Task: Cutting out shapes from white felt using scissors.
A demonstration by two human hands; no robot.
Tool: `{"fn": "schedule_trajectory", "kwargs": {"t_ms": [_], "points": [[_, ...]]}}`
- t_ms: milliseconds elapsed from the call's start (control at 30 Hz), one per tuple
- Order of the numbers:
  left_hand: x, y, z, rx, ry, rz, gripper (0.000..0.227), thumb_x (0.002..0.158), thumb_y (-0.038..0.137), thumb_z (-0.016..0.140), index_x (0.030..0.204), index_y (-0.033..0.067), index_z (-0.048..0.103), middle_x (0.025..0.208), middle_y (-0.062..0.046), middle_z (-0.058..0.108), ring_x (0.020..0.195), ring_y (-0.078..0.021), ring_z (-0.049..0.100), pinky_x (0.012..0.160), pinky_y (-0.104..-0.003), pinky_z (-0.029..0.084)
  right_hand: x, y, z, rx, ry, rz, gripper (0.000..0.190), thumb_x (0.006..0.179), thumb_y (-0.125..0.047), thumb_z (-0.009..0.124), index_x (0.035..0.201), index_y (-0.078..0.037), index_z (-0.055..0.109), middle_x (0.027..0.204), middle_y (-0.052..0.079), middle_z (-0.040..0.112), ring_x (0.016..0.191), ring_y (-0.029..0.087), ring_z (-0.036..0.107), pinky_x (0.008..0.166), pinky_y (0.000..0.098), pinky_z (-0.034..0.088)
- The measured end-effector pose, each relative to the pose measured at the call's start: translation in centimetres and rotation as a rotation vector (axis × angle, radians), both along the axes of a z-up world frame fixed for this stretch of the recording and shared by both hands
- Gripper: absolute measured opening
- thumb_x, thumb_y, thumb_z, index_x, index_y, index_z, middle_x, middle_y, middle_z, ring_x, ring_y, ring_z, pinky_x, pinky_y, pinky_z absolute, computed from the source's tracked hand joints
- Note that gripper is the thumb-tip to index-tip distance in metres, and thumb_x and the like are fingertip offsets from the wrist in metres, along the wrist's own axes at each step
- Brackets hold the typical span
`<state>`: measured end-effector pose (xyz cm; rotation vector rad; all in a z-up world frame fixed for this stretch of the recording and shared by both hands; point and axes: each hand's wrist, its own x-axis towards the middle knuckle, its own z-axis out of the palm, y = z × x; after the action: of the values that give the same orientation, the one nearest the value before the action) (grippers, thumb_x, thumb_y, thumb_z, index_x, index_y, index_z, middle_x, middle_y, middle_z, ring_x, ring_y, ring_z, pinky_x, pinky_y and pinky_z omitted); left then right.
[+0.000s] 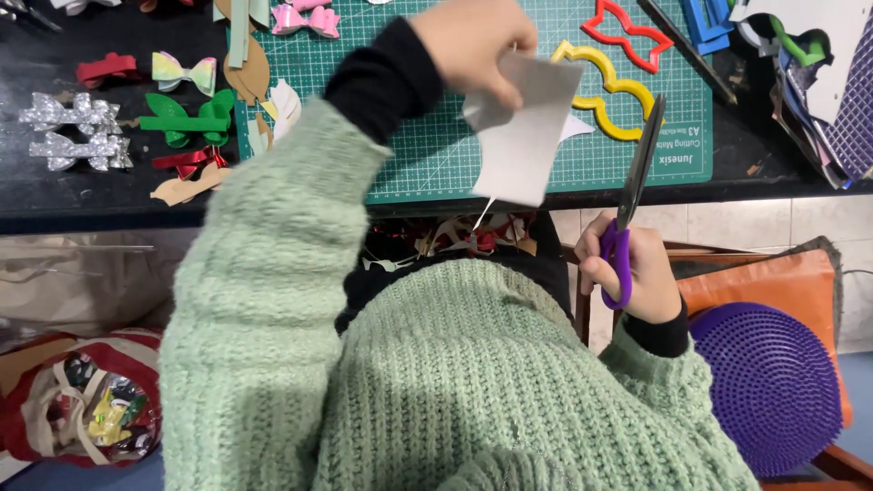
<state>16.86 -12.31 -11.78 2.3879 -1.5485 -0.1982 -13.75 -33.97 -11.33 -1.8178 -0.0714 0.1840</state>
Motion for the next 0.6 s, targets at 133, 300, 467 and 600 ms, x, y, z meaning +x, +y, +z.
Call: {"fn": "schedule_trajectory", "kwargs": {"t_ms": [133,300,467,600], "points": [[-0.9,4.5,4.8,-0.241,0.490,-0.119,0.055,0.092,0.046,0.077,0.120,0.0015,0.063,0.098,-0.008,0.071,0.080,-0.0176,0.071,0.067,-0.033,0.057,0.1,0.0,0.1,0.092,0.047,-0.007,0.032,0.095,-0.027,0.071,0.089,-0.003,0.051,0.079,0.005,0.059,0.061,0.011,0.065,0.054,0.0237,0.051],[-7.1,7.5,5.9,-0.459,0.722,0.219,0.041,0.104,0.042,0.061,0.125,0.0084,0.069,0.100,-0.003,0.077,0.086,-0.0115,0.076,0.071,-0.027,0.058,1.3,2.0,0.7,0.173,-0.036,-0.077,0.031,0.098,-0.027,0.070,0.098,-0.001,0.054,0.079,0.005,0.060,0.062,0.011,0.064,0.058,0.0230,0.049],[-14.5,5.4,2.0,-1.222,1.179,0.426,0.033,0.102,0.020,0.077,0.124,-0.0011,0.063,0.118,-0.008,0.072,0.109,-0.0164,0.070,0.098,-0.032,0.058,4.8,6.0,3.2,0.172,-0.053,-0.169,0.029,0.100,-0.023,0.063,0.109,0.005,0.062,0.094,0.009,0.070,0.059,0.009,0.062,0.054,0.0229,0.048],[-16.4,3.9,1.5,-1.326,1.212,0.497,0.029,0.102,0.018,0.074,0.122,-0.0012,0.067,0.116,-0.008,0.073,0.107,-0.0156,0.070,0.097,-0.031,0.057,6.5,7.3,3.0,0.144,-0.082,-0.209,0.030,0.101,-0.021,0.066,0.115,0.005,0.062,0.071,0.007,0.064,0.054,0.009,0.061,0.053,0.0230,0.047]]}}
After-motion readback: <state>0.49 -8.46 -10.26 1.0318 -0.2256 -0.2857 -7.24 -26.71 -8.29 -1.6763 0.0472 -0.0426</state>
